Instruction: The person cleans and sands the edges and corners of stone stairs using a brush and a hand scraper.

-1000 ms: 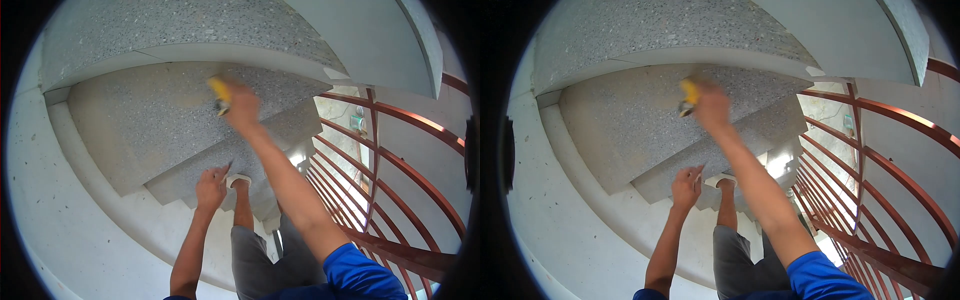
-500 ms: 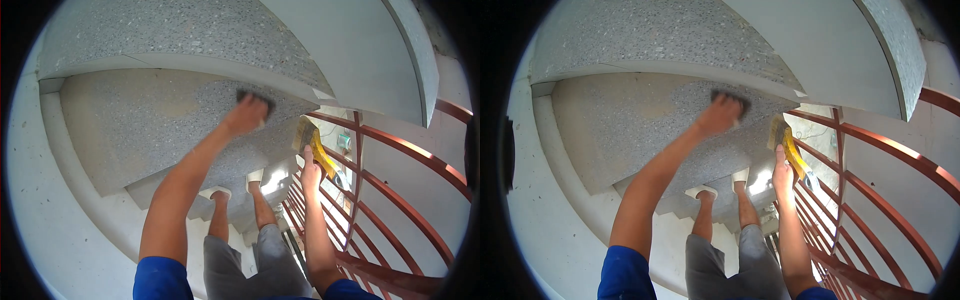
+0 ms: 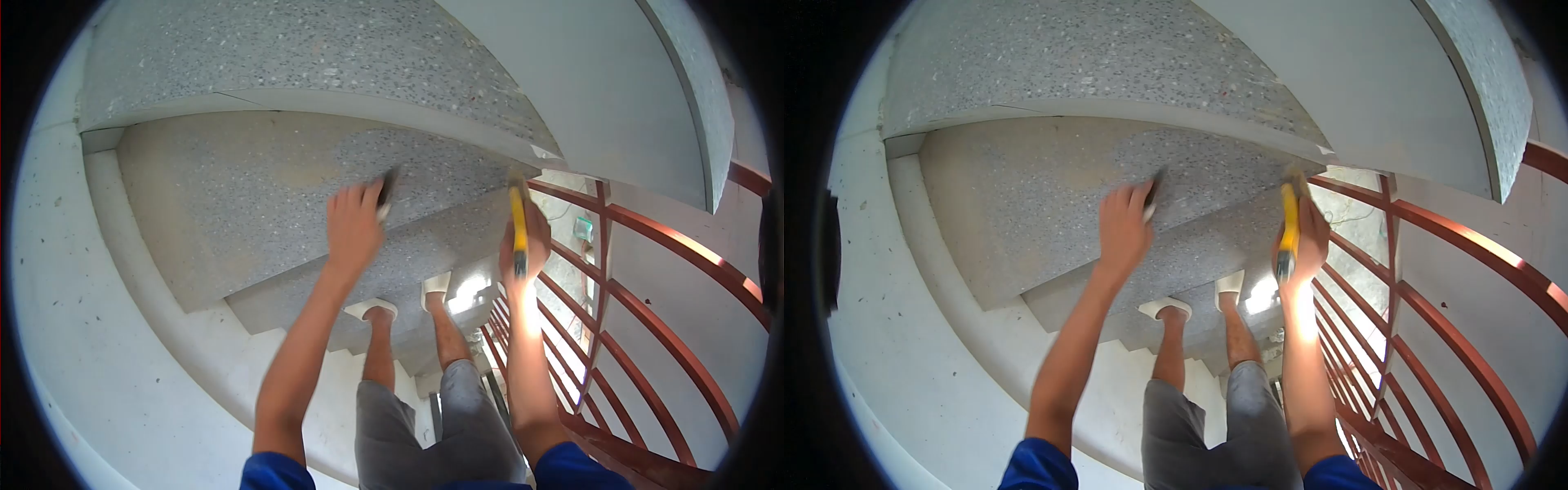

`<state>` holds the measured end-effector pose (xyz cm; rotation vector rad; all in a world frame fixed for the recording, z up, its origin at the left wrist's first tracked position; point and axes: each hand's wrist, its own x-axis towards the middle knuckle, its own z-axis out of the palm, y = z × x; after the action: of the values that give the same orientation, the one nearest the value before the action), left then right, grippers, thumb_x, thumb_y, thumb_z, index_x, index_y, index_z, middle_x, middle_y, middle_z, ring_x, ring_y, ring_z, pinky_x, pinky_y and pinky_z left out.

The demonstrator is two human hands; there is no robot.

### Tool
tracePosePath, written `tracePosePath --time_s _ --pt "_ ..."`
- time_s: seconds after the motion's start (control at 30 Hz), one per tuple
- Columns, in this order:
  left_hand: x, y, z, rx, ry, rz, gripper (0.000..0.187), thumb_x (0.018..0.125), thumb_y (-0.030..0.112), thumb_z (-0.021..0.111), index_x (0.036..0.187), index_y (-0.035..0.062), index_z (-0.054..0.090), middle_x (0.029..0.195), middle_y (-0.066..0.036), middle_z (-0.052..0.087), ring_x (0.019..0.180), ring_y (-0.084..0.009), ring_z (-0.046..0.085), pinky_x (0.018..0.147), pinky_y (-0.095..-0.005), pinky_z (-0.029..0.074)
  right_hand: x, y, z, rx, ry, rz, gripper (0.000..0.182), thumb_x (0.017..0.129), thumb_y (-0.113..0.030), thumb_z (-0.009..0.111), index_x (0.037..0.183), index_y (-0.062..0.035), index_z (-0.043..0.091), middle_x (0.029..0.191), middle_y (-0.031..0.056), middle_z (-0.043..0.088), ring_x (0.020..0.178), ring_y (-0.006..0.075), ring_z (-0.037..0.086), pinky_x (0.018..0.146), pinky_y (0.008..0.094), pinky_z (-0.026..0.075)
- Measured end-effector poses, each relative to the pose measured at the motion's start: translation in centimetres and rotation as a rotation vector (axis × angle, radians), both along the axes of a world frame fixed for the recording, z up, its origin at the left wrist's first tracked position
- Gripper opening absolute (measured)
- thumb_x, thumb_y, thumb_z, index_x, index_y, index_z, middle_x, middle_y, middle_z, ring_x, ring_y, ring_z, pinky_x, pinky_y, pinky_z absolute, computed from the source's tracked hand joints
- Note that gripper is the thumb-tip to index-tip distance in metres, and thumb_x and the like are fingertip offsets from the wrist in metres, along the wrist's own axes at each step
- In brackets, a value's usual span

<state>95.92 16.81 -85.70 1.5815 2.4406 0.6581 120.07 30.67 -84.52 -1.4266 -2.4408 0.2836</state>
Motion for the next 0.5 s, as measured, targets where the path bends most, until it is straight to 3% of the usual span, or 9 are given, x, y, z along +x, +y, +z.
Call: tracePosePath --time_s 0.07,0.13,0.2,0.27,0.3,0.37,0.4,0.43,0.5 --pt "1.4 -6.6 1.2 -0.137 -0.176 0.110 0.035 0.080 0.003 0.061 0.115 0.0031 0.058 0.095 -0.015 0.055 0.089 -0.0345 0.053 0.078 -0.0437 0.040 -4.5 0.7 0.6 -0.129 0.145 0.052 0.054 0.071 -0.003 0.066 0.124 -0.0016 0.055 0.117 0.0153 0.060 0.103 0.0357 0.057 0.087 0.0437 0.048" --pt "3.7 -12.2 2.7 -0.208 -0.262 0.187 0.032 0.084 0.003 0.058 0.115 0.0006 0.057 0.094 -0.017 0.055 0.088 -0.0360 0.053 0.079 -0.0451 0.041 -11.1 -0.3 -3.5 -0.081 -0.002 0.036 0.052 0.071 -0.002 0.064 0.123 -0.0033 0.056 0.115 0.0128 0.061 0.101 0.0361 0.058 0.085 0.0443 0.049" --pt "6.1 -17.3 3.0 -0.265 -0.395 0.239 0.030 0.087 0.002 0.054 0.117 -0.0006 0.055 0.094 -0.019 0.053 0.087 -0.0362 0.052 0.080 -0.0460 0.041 -16.3 -1.8 -2.9 -0.260 0.001 0.170 0.051 0.071 -0.002 0.065 0.122 -0.0039 0.057 0.112 0.0130 0.062 0.102 0.0344 0.058 0.085 0.0438 0.049" --pt "7.9 -20.4 4.4 -0.458 -0.609 0.317 0.039 0.087 0.002 0.053 0.126 -0.0020 0.048 0.110 -0.022 0.055 0.103 -0.0401 0.052 0.091 -0.0475 0.041 -17.0 -2.5 -1.9 -0.186 0.199 0.355 0.051 0.071 -0.004 0.066 0.121 -0.0045 0.057 0.109 0.0138 0.062 0.103 0.0326 0.059 0.084 0.0434 0.049" --pt "8.8 -22.0 4.6 -0.417 -0.642 0.327 0.042 0.088 0.002 0.052 0.129 -0.0021 0.045 0.116 -0.023 0.053 0.108 -0.0410 0.050 0.094 -0.0471 0.040 -17.4 -2.9 -1.4 -0.147 0.300 0.452 0.051 0.071 -0.005 0.066 0.121 -0.0048 0.058 0.107 0.0142 0.063 0.103 0.0317 0.059 0.084 0.0432 0.049" --pt "10.5 -25.4 4.1 -0.338 -0.691 0.382 0.047 0.089 0.001 0.049 0.135 -0.0021 0.039 0.126 -0.026 0.050 0.116 -0.0428 0.048 0.100 -0.0463 0.038 -14.6 -1.7 -0.6 -0.058 0.251 0.367 0.049 0.072 -0.007 0.067 0.121 -0.0039 0.058 0.102 0.0151 0.063 0.104 0.0307 0.059 0.084 0.0432 0.049" --pt "11.2 -26.8 4.3 -0.364 -0.812 0.436 0.052 0.091 0.002 0.046 0.141 -0.0006 0.031 0.136 -0.028 0.043 0.125 -0.0436 0.043 0.106 -0.0453 0.035 -13.7 -0.9 -0.5 -0.224 0.195 0.205 0.049 0.073 -0.008 0.068 0.121 -0.0041 0.058 0.104 0.0159 0.062 0.104 0.0321 0.059 0.084 0.0436 0.049" --pt "11.8 -27.6 4.8 -0.374 -0.853 0.491 0.051 0.092 0.004 0.045 0.141 -0.0006 0.031 0.136 -0.028 0.043 0.124 -0.0436 0.043 0.105 -0.0455 0.035 -13.5 -0.9 -0.6 -0.391 0.127 0.036 0.049 0.073 -0.009 0.069 0.121 -0.0044 0.058 0.106 0.0167 0.062 0.103 0.0334 0.059 0.084 0.0441 0.048" --pt "12.8 -28.4 5.0 -0.389 -0.934 0.576 0.049 0.094 0.006 0.043 0.141 -0.0007 0.031 0.136 -0.028 0.043 0.124 -0.0438 0.044 0.104 -0.0460 0.036 -16.3 -4.0 -2.6 -0.219 0.016 0.048 0.051 0.074 -0.011 0.069 0.122 -0.0043 0.056 0.109 0.0178 0.060 0.104 0.0353 0.058 0.085 0.0454 0.048"
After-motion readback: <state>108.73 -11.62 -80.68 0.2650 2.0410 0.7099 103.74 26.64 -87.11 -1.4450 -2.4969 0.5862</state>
